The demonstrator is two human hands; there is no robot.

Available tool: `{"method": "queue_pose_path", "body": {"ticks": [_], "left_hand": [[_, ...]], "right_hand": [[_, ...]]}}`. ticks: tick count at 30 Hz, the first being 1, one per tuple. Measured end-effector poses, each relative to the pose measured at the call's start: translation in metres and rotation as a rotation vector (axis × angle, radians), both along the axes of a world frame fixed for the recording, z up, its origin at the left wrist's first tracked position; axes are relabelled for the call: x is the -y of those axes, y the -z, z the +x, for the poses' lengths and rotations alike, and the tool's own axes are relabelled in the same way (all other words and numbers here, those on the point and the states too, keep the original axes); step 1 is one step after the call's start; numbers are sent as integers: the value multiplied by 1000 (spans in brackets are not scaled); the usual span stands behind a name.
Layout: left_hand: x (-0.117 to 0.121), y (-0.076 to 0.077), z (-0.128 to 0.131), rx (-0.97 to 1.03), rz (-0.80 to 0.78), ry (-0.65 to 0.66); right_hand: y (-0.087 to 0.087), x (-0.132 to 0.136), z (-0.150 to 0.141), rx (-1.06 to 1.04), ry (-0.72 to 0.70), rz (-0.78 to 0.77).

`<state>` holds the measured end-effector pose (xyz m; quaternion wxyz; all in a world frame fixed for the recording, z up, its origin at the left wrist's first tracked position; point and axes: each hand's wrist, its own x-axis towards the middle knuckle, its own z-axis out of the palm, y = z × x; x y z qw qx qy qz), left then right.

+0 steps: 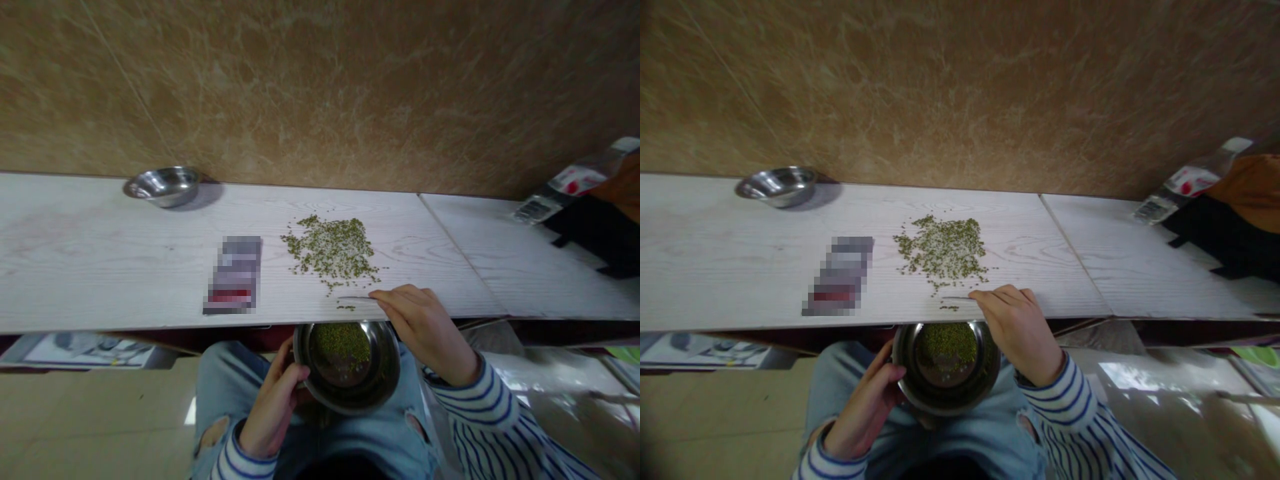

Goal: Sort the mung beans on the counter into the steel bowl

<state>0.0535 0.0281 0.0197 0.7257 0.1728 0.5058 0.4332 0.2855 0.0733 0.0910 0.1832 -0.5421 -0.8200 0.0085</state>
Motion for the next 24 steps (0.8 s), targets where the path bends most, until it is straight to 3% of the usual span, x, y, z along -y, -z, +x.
{"method": "queue_pose_path", "body": {"ticks": [9,19,24], "left_hand": [[-2,-3,-3,-8,-7,-17],[-3,-1,-6,2,-2,3],[-3,-3,-5,-2,2,-9]], "right_hand": [[4,-7,-9,-6,-2,22],[7,-18,-3,34,114,36],[4,-16,-8,29,86,2]]}}
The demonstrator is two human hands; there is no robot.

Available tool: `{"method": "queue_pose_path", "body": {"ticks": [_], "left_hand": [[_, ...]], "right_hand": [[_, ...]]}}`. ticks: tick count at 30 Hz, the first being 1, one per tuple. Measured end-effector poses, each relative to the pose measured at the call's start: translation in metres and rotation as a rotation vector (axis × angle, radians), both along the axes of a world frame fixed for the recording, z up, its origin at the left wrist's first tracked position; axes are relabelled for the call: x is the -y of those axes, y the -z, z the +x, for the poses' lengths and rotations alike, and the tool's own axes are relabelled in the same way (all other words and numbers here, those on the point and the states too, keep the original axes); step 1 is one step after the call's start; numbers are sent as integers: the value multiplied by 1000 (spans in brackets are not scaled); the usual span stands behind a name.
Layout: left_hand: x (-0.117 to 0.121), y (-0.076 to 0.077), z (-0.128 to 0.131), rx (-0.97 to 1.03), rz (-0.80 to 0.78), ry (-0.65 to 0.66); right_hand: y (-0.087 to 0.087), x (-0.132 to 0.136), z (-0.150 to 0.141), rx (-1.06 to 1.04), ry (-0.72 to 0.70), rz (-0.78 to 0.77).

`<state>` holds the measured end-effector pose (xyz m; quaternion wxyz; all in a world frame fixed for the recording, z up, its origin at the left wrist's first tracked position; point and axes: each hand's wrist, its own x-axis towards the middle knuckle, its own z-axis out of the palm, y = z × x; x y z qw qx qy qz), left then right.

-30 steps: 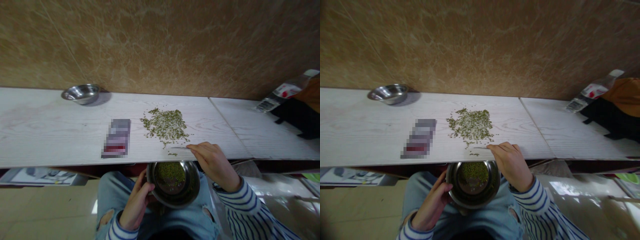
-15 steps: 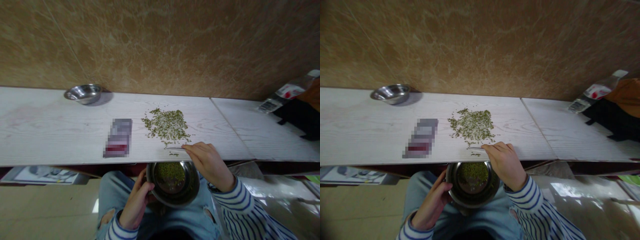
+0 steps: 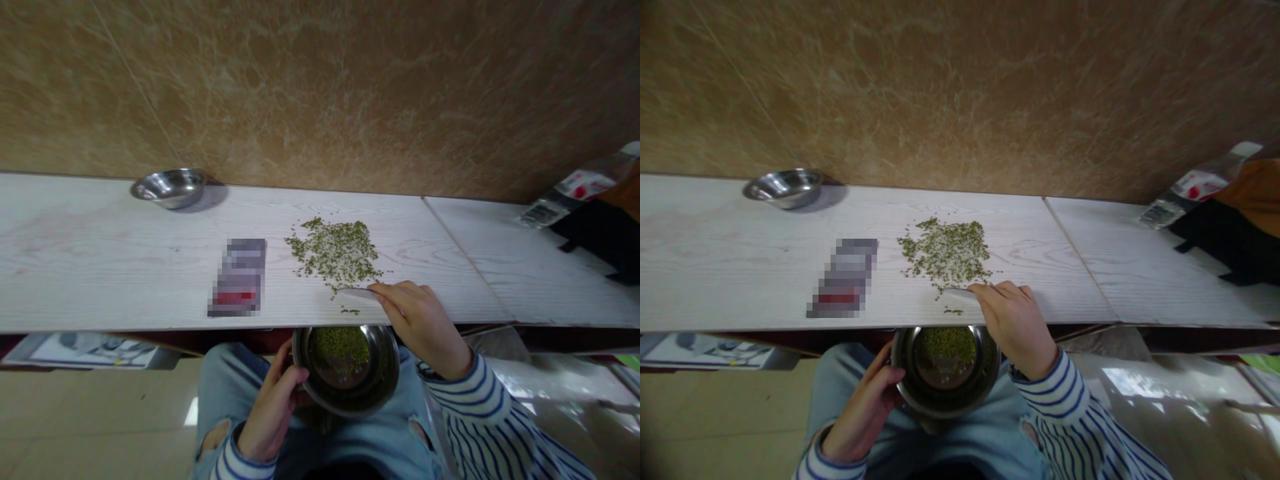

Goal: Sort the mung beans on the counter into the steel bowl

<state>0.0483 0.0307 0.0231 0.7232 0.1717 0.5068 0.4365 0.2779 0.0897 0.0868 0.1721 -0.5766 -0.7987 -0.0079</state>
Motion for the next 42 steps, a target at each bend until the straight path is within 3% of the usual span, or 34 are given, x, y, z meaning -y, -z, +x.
{"method": "queue_pose_path", "body": {"ticks": [18,31,38,42], "left_hand": [[1,5,-6,9,5,2],[1,0,-9,-40,-1,-59],[1,4,-5,-16,5,7],[2,8,3,10,4,30]], "right_hand": [[-1,-4,-9,-24,-94,-13],[-13,-4,4,-92,-273,-166],[-3,11,3,-12,-103,-1],[-4,28,-10,15,-83,8]]}}
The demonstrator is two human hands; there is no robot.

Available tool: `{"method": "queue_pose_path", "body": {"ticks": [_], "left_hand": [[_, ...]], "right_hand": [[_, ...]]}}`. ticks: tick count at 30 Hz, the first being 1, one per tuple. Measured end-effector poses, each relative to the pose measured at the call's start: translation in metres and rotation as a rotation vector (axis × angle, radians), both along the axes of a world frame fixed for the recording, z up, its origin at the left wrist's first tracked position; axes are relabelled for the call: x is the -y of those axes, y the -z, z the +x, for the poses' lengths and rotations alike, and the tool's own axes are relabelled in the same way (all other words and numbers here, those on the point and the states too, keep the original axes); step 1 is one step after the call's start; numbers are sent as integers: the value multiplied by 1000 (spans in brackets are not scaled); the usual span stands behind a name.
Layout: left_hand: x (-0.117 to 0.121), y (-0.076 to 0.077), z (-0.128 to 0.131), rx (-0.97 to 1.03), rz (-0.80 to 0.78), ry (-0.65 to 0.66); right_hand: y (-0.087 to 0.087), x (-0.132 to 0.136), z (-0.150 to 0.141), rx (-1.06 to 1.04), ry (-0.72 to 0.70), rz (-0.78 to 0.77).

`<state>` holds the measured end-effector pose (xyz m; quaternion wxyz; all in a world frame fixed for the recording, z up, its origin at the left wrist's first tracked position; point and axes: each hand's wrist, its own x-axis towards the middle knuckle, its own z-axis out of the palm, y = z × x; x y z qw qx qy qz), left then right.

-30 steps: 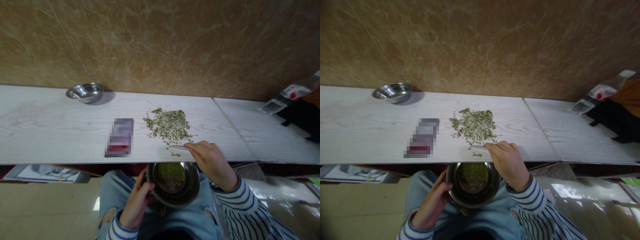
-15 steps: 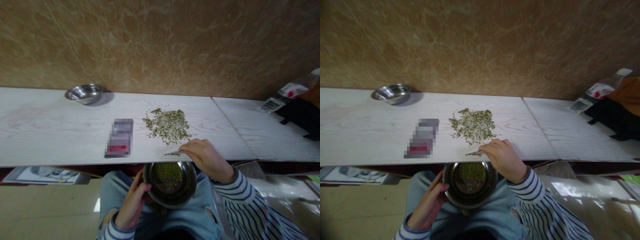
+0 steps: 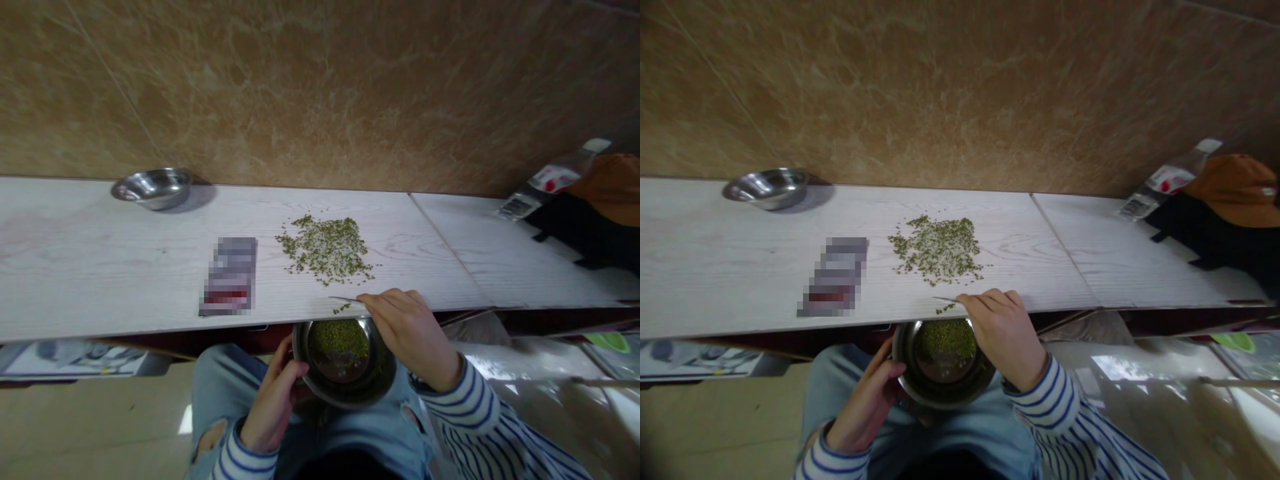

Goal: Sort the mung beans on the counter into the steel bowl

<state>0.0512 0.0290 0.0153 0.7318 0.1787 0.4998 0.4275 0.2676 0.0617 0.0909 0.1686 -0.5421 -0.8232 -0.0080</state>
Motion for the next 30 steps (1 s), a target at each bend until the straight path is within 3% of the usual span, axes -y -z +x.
{"method": "queue_pose_path", "body": {"ticks": [9,13,19,30], "left_hand": [[3,-5,5,5,-6,22],[3,-1,-1,-2,8,9],[6,10,-15,-70,-3,-38],[17,19,-3,-123,-48,-25]], "right_hand": [[-2,27,-15,-35,-55,-7],[-5,33,-3,-54,-59,-3],[-4,22,25,-37,76,87],[2,19,47,-85,163,124]]}}
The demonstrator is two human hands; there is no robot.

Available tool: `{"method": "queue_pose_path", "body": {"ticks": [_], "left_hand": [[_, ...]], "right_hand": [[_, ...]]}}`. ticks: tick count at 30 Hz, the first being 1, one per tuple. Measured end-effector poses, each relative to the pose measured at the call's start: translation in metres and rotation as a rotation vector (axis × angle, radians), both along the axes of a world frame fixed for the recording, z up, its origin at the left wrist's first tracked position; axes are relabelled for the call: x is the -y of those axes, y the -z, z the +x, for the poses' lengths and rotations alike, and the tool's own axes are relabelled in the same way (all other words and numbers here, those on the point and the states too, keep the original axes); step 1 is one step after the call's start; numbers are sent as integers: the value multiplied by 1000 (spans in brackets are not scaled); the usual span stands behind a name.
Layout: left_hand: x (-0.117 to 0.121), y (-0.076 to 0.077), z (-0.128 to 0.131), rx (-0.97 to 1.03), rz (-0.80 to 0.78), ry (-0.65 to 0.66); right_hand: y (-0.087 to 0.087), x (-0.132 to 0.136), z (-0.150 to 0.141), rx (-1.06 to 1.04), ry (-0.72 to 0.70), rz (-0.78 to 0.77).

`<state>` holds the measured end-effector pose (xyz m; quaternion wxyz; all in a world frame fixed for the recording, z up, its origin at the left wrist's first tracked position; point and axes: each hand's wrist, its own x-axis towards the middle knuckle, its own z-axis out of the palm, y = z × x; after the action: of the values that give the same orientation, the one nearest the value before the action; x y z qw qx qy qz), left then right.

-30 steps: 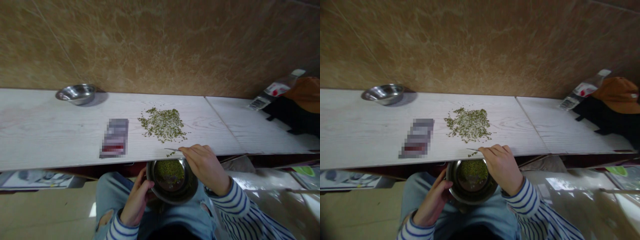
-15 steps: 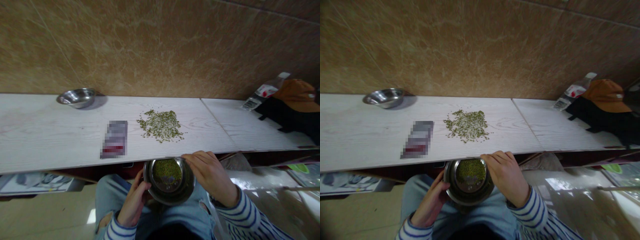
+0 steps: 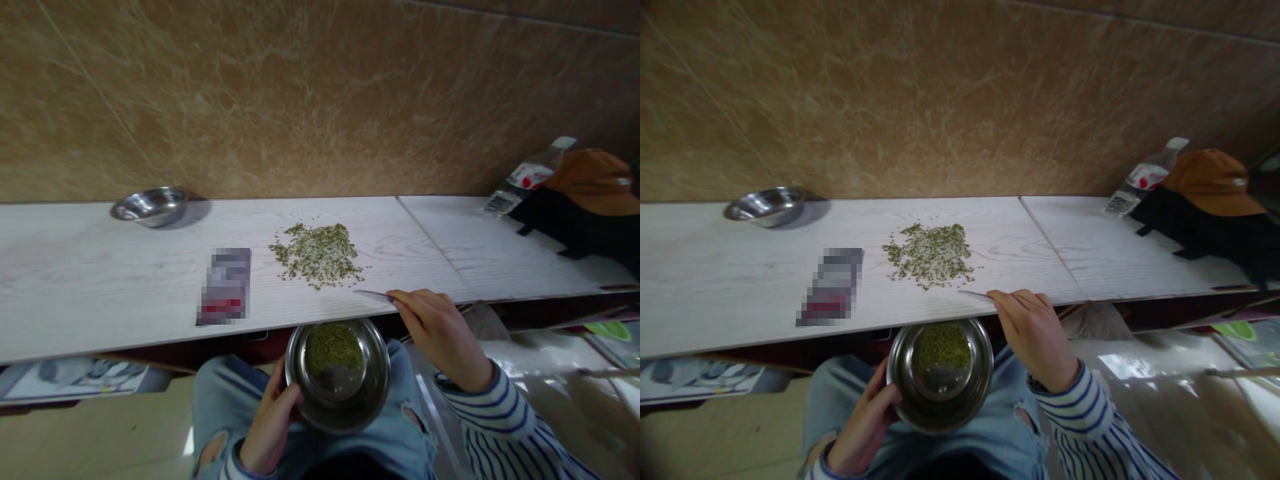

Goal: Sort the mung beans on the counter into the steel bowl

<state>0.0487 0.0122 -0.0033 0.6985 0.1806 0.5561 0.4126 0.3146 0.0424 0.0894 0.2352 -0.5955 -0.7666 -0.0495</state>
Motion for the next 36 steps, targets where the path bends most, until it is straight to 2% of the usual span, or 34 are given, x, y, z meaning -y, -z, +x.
{"method": "queue_pose_path", "body": {"ticks": [6,12,16,18,20,29,32,36], "left_hand": [[-1,-1,-2,-68,-41,2],[-8,-7,-1,-49,43,-33],[-6,-9,-4,-88,-41,25],[-4,-8,-5,-89,-49,44],[-4,-5,-5,-90,-44,9],[-8,0,-7,-115,54,14],[-6,5,-9,-105,6,22],[-6,9,-9,-85,40,40]], "right_hand": [[1,3,8,5,22,-2],[-1,3,10,24,46,1],[0,3,13,28,63,21],[1,3,13,22,64,22],[3,2,13,17,59,21],[1,1,15,12,69,36],[1,-3,15,24,44,26],[-2,-17,3,24,-46,-25]]}}
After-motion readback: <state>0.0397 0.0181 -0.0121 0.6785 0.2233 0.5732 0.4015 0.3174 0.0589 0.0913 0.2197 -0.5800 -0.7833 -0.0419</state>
